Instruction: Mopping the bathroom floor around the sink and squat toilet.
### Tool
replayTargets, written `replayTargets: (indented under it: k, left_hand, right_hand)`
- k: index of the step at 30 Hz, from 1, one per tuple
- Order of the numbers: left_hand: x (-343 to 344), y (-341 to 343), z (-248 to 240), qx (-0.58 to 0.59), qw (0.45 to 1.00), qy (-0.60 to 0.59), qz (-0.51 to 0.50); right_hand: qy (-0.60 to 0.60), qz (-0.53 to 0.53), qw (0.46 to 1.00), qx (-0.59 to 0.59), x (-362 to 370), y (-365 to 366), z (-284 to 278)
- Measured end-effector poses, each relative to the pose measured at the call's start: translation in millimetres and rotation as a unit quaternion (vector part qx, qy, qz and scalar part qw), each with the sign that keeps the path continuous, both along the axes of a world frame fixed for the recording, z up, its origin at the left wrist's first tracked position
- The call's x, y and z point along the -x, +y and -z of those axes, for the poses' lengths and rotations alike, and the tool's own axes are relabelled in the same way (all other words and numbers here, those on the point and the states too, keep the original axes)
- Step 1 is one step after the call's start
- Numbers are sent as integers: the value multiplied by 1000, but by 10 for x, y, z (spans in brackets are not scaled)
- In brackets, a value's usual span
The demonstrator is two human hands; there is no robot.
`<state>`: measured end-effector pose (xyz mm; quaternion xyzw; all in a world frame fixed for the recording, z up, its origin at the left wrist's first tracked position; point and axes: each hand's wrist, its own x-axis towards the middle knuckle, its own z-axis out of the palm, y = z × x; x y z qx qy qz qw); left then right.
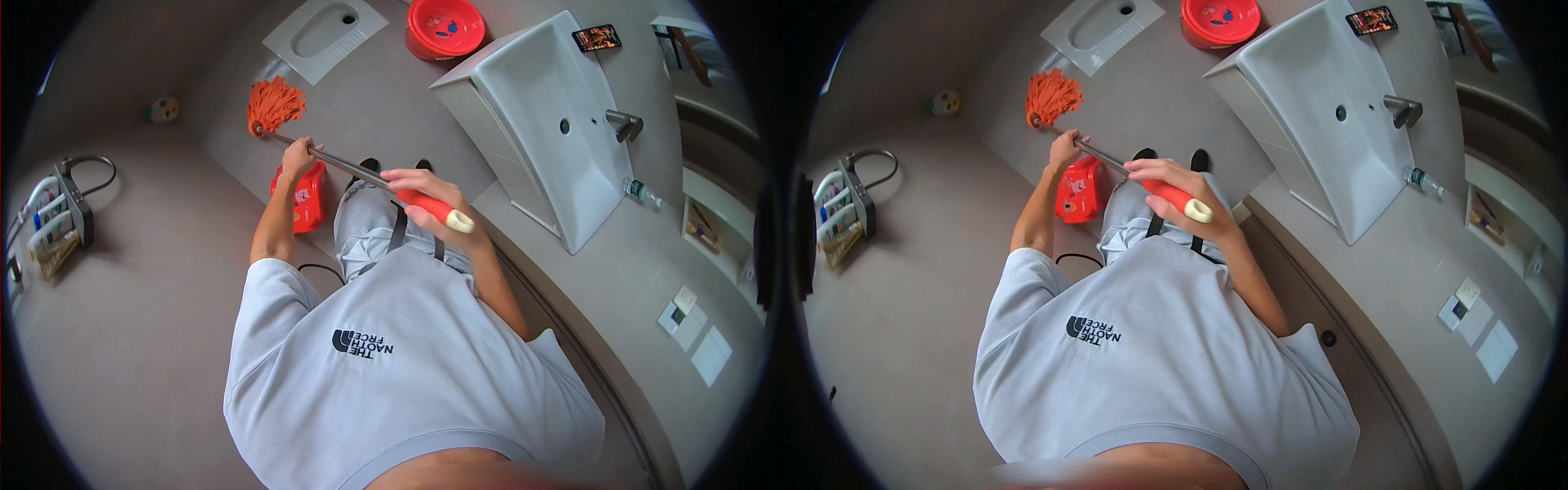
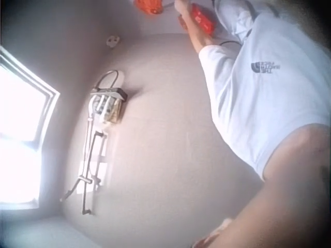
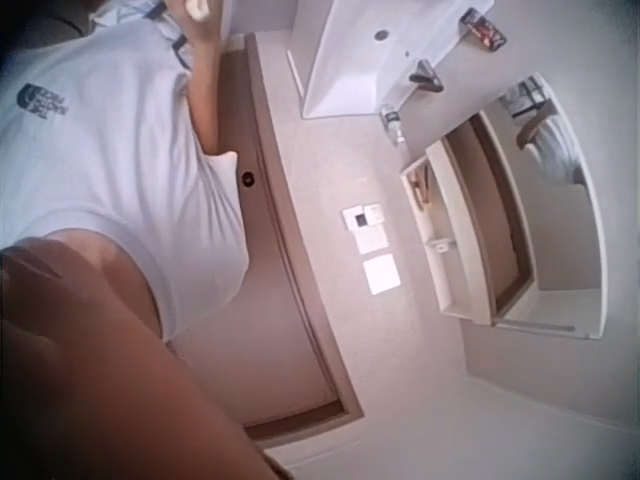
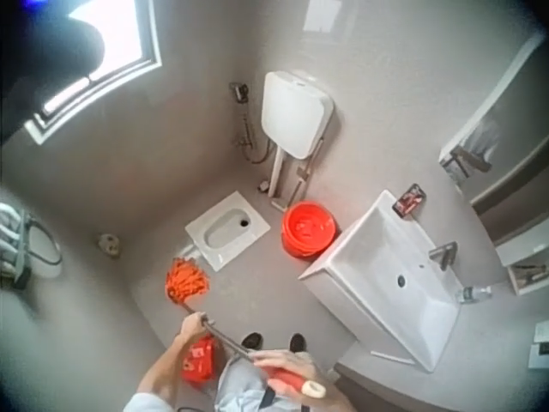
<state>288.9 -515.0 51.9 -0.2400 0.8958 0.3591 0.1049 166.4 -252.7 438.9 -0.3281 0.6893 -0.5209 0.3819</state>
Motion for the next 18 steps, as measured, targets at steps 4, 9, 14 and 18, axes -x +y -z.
replayTargets:
  k: [4, 9, 14, 18]
  left_hand:
    - [247, 630, -241, -5, 994, 87, -61]
    - [460, 1178, -628, -11, 980, 121, -158]
    - [541, 1663, -1005, -47, 941, 130, -309]
    - [275, 2515, -939, -7, 922, 133, -364]
  right_hand:
    - [-48, -93, 991, -85, 635, 576, -140]
    - [-4, 2, 976, -219, 2410, 1887, 520]
    - [166, 138, 943, -252, 4587, 2476, 909]
    - [166, 152, 948, -227, 5559, 2730, 1197]
